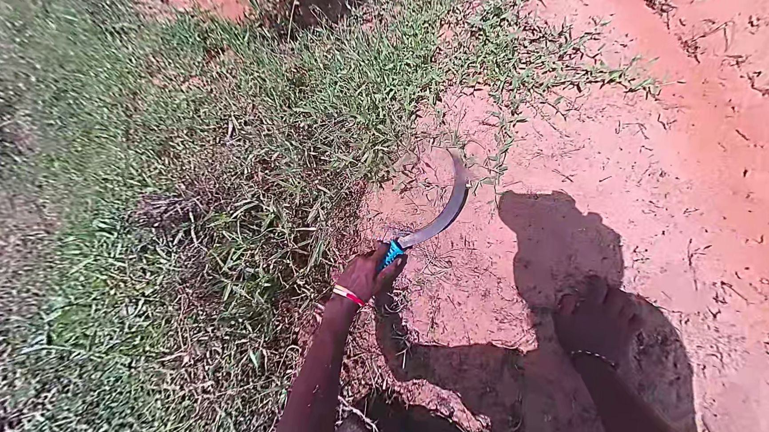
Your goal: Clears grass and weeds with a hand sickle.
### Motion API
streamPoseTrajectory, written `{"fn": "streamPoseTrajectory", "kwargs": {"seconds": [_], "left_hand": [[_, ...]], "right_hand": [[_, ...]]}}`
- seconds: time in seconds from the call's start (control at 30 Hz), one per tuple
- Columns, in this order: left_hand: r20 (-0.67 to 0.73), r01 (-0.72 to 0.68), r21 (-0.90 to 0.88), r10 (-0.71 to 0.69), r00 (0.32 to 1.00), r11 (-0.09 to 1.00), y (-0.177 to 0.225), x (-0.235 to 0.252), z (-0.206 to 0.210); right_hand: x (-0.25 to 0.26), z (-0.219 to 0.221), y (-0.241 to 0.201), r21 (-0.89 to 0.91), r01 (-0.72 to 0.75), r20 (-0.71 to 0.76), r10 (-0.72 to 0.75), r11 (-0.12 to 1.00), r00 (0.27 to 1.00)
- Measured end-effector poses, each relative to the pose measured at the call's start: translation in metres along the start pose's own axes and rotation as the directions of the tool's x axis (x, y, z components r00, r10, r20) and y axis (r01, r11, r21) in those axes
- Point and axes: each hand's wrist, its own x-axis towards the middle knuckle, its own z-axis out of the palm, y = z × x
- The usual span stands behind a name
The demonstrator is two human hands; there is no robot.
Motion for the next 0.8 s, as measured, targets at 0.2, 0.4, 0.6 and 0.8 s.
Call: {"fn": "streamPoseTrajectory", "kwargs": {"seconds": [0.2, 0.4, 0.6, 0.8], "left_hand": [[-0.011, 0.000, -0.118, -0.001, 1.000, 0.993, 0.003, 0.022, 0.004], [-0.082, 0.089, -0.239, -0.111, 0.990, 0.967, -0.001, 0.052, -0.030], [-0.101, 0.089, -0.536, -0.168, 0.981, 0.840, 0.000, 0.079, -0.034], [-0.153, 0.022, -0.579, -0.135, 0.979, 0.815, 0.023, 0.086, 0.009]], "right_hand": [[0.000, -0.002, -0.001, -0.015, 0.015, 0.002, -0.015, 1.000, 1.000], [0.000, -0.002, -0.001, -0.011, 0.020, 0.008, -0.020, 1.000, 1.000], [-0.001, -0.001, 0.000, -0.002, 0.018, 0.006, -0.018, 1.000, 1.000], [0.001, -0.001, 0.000, -0.008, 0.020, 0.002, -0.020, 1.000, 1.000]]}}
